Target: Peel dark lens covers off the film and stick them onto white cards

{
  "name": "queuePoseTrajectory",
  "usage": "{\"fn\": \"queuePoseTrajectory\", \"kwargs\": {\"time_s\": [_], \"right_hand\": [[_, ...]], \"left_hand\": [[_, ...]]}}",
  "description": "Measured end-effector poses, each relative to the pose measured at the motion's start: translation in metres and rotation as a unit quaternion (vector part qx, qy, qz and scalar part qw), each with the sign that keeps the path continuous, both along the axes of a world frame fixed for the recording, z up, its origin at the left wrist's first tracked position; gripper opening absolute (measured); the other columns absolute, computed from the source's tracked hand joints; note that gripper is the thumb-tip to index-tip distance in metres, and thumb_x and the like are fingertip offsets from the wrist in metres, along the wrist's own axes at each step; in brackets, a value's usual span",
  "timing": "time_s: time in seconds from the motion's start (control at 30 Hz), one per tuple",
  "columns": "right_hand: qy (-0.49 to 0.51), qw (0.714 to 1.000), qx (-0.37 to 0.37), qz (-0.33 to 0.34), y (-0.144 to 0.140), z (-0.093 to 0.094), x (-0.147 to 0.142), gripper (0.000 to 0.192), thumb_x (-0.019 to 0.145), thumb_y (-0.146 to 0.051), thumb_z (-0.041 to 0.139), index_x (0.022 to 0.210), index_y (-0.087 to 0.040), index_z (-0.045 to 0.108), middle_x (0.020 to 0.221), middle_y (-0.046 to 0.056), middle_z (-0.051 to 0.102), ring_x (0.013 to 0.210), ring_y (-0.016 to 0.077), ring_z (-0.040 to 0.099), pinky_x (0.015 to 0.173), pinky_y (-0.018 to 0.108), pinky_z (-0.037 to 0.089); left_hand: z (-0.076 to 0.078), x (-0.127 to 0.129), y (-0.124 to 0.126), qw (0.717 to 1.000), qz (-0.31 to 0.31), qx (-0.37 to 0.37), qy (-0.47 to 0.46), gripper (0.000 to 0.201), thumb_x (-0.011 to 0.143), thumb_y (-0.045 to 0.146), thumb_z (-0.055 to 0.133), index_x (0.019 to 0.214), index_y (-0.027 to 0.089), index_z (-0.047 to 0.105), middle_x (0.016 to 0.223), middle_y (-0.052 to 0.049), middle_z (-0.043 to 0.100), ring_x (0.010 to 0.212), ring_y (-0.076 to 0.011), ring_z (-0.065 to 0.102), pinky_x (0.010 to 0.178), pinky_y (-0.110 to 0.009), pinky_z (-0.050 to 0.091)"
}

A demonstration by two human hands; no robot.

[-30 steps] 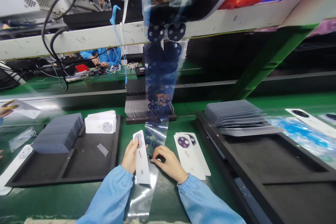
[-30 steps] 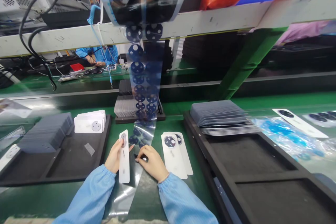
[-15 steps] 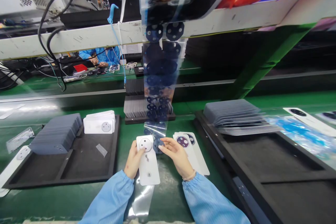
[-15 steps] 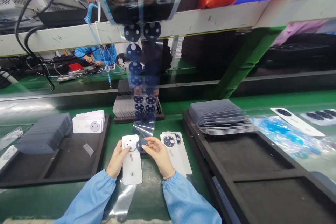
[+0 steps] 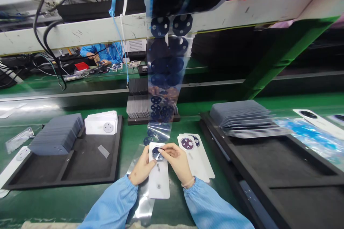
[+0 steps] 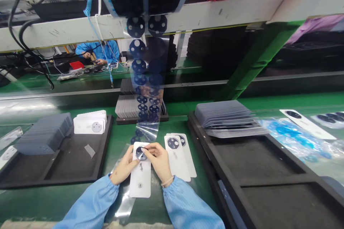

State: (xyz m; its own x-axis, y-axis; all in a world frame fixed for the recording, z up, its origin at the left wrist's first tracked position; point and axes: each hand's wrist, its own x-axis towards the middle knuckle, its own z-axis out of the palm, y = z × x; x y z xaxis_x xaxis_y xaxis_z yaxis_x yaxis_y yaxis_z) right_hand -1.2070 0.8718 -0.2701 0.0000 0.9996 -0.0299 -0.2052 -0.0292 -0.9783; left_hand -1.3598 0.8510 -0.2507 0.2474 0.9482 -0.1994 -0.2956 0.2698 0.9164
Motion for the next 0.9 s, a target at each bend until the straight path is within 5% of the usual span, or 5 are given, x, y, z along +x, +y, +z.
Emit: {"fn": "queuePoseTrajectory", "kwargs": {"time_s": [0.9], "right_hand": [[0.01,0.999,-0.043,-0.017,-0.0012,0.0029,0.0009,0.038,0.063,-0.047,0.089,0.081,-0.02,0.07,0.068,0.001,0.072,0.065,0.0169,0.068,0.068,0.029,0.056]], "left_hand": [[-0.0084,-0.005,-0.0005,0.996,-0.069,0.039,0.035,0.066,0.082,0.052,0.074,0.129,0.021,0.039,0.103,-0.007,0.069,0.082,-0.0176,0.066,0.07,-0.026,0.048]]}}
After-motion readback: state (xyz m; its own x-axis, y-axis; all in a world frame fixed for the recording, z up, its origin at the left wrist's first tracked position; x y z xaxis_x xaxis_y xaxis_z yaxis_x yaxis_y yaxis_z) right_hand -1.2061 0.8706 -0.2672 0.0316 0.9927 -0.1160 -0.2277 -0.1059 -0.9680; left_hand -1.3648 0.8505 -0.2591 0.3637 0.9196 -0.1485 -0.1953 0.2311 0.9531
